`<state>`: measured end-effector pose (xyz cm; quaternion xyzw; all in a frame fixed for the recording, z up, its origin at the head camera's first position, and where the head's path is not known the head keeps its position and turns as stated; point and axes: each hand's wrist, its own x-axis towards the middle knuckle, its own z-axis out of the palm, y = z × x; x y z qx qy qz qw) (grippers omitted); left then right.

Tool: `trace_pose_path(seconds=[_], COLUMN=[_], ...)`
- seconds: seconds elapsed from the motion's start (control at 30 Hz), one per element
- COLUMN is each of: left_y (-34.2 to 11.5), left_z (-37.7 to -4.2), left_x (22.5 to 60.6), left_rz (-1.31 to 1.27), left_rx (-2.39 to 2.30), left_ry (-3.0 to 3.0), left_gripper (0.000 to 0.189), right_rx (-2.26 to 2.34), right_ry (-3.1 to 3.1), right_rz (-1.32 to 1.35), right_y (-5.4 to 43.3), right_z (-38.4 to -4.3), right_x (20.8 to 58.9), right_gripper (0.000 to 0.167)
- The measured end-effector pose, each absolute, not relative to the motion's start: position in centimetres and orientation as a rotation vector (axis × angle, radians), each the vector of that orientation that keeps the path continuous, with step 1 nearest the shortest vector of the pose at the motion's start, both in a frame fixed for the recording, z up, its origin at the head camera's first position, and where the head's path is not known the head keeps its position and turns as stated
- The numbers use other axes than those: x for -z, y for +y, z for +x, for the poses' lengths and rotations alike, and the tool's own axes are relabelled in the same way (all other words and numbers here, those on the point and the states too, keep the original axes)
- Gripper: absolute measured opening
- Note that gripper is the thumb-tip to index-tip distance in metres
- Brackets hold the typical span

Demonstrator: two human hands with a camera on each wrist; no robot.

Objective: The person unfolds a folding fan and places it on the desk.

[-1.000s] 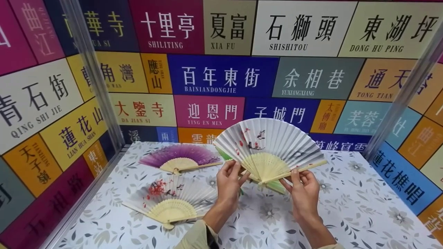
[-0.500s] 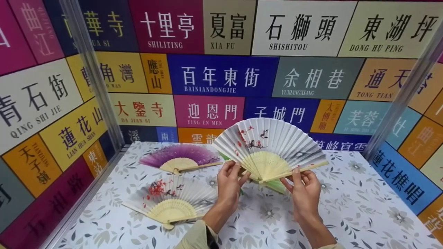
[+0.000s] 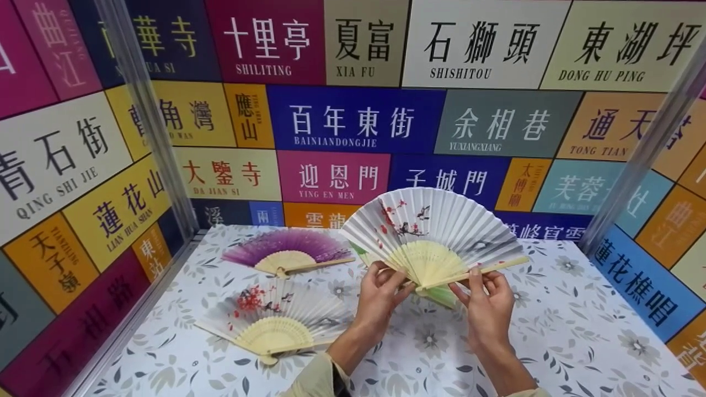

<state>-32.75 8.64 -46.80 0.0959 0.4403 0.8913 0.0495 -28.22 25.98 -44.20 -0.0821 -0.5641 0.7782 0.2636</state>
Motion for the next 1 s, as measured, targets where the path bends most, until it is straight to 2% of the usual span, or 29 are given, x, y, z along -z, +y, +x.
trace_pose_path(seconds=[0.43,1.0], left_y=[8.86,9.06], left_z=[-32.36,-32.24], left_x=[47.04,47.06], left_rz=[0.278,0.259], left_rx=[-2.714,-2.736], left_ry=[1.363,1.331], left_gripper=[0.021,0.035], right_rx=[-2.103,-2.093], right_ry=[-1.506,-1.486], right_rz=[-0.223,-0.230], right_y=[25.79,25.65], right_z=[-28.19,-28.20], right_x=[44.17,44.41], right_gripper=[0.024,0.025])
